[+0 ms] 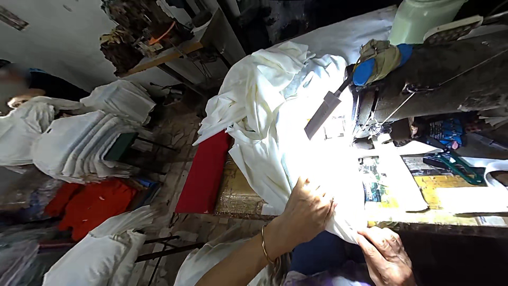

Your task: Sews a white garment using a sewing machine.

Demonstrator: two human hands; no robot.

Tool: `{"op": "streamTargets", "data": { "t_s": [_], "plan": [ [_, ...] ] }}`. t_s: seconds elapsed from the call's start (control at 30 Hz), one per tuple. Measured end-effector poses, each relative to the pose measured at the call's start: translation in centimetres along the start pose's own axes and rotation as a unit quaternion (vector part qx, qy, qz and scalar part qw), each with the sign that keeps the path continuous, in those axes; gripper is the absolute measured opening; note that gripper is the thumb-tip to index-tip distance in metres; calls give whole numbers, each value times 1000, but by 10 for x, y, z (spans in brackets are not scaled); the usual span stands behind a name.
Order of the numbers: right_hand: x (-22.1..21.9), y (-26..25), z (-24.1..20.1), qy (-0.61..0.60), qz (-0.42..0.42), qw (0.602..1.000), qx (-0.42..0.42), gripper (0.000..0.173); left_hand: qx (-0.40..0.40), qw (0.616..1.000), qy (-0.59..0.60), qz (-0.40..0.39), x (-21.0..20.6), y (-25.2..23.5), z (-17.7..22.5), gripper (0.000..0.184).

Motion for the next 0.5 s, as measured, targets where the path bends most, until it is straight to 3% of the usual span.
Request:
{"op": "streamTargets", "data": {
  "t_s": [0.23, 0.4, 0.5],
  "plan": [
    [6, -5, -2, 26, -46, 999, -2, 19, -16, 977, 103, 188, -39, -24, -26, 25],
    [10, -11, -4, 32, -58, 998, 0, 18, -1, 979, 118, 168, -40, -39, -30, 27],
    [10, -10, -4, 33, -55, 998, 1, 18, 35, 981, 152, 113, -47, -48, -20, 36]
  ]
}}
Point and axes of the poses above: each hand's wrist, its own y-axis away from the middle knuckle, its own x-axis out of the back of the hand, z = x × y, the point moved 2 cm from there along -y, towards the middle knuckle, and after that the axes turned 11 degrees about y, right-handed, at the moved point
